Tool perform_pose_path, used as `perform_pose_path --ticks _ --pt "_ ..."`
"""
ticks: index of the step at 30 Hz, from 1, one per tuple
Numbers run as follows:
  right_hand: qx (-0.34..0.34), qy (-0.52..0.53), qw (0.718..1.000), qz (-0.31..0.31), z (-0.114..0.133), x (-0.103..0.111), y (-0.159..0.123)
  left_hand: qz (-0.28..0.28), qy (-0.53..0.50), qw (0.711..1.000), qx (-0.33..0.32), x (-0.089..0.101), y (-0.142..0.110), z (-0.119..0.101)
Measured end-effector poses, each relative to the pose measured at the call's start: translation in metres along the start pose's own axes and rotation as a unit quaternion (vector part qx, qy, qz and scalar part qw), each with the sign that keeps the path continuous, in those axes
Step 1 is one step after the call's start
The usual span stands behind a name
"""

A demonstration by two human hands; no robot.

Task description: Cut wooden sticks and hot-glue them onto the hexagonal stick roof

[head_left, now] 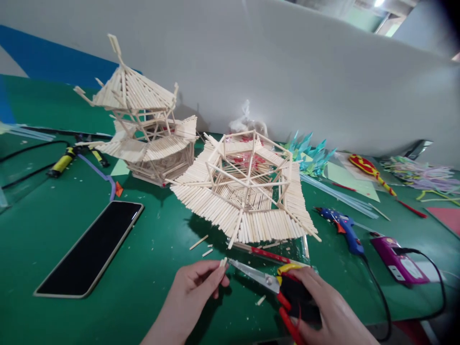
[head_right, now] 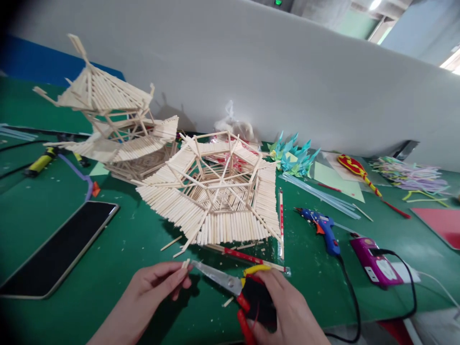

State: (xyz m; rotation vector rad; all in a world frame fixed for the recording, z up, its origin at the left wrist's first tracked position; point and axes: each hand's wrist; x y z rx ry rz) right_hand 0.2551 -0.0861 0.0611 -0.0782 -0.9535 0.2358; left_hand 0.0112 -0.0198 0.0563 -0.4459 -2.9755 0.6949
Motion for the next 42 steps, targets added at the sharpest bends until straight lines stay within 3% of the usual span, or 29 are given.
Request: perform_pose_path --ticks 4,9,15,22,34,42 --pt "0.003 0.071 0.997 0.027 0.008 -0.014 0.001 -0.046 0.071 0.995 -0.048 0.004 -0.002 0.002" --pt "-0.070 0.084 0.994 -0.016 0.009 -0.036 -0.002 -0.073 0.109 0.988 -0.088 0.009 -0.007 0.002" --pt "0.003 0.082 0.996 -0.046 0.009 -0.044 0.002 0.006 0.051 0.997 -0.052 0.017 -0.009 -0.002" --pt "0.071 0.059 0.995 -0.024 0.018 -0.043 0.007 0.113 -0.028 0.992 -0.048 0.023 -0.008 0.003" --pt "0.103 0.049 0.993 -0.030 0.019 -0.036 0.007 0.135 -0.046 0.988 -0.054 0.026 -0.005 0.008" --pt "0.033 0.132 0.988 -0.067 0.028 -0.040 0.008 0.146 -0.058 0.988 -0.011 0.025 -0.005 0.003"
Point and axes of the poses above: each hand's wrist, its own y-axis towards the middle knuckle, its own x-axis out of the back of the hand, z = x × y, and after that the axes turned 1 degree about -x, right-handed
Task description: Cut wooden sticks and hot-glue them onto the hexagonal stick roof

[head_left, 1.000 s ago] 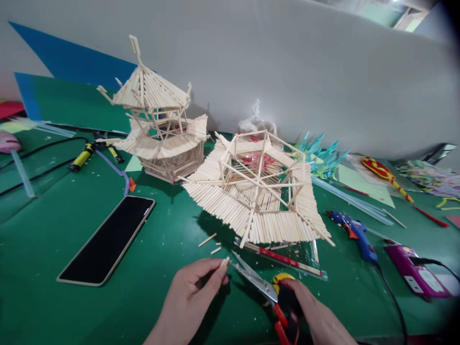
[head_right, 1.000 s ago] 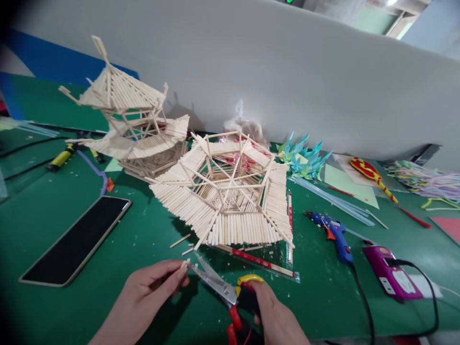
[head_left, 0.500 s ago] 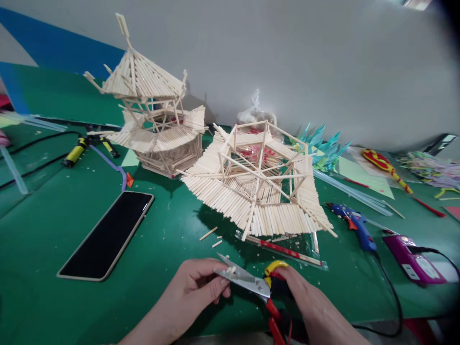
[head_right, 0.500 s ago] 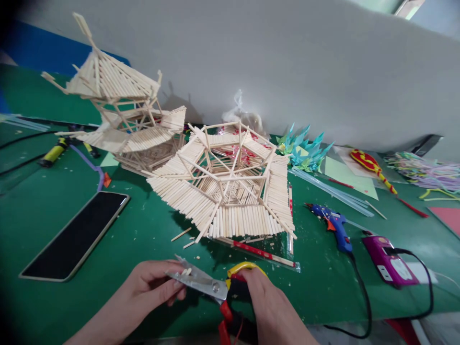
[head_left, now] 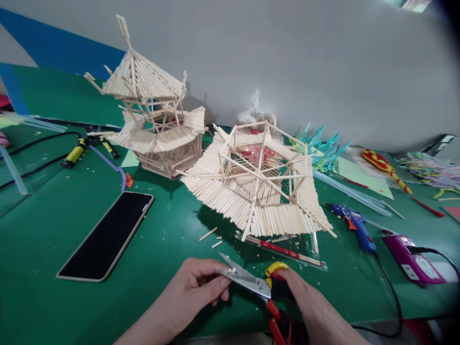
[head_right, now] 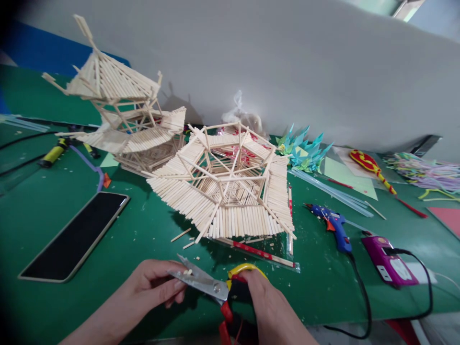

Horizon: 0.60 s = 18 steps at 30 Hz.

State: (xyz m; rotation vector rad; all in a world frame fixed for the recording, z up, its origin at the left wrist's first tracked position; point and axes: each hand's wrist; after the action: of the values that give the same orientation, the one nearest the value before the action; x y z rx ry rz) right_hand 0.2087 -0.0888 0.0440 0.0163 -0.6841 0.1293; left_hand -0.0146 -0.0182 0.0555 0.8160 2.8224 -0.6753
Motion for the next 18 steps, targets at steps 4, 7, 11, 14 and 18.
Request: perform_pose_path --ticks 4,7,11,14,18 --pt "-0.175 0.124 0.977 0.011 -0.005 -0.015 -0.005 0.014 -0.055 0.997 0.054 -0.001 0.002 -0.006" --pt "-0.279 0.187 0.942 0.029 -0.010 -0.025 -0.008 0.020 -0.099 0.991 0.091 -0.003 0.002 -0.011" --pt "-0.437 0.311 0.835 0.124 -0.013 -0.023 -0.003 0.020 -0.125 0.986 0.113 -0.005 0.001 -0.016" --pt "-0.463 0.311 0.810 0.184 -0.015 -0.017 0.003 0.015 -0.133 0.984 0.114 -0.007 0.003 -0.016" --pt "-0.464 0.281 0.812 0.214 -0.021 -0.012 0.008 0.019 -0.125 0.986 0.106 -0.007 0.005 -0.015"
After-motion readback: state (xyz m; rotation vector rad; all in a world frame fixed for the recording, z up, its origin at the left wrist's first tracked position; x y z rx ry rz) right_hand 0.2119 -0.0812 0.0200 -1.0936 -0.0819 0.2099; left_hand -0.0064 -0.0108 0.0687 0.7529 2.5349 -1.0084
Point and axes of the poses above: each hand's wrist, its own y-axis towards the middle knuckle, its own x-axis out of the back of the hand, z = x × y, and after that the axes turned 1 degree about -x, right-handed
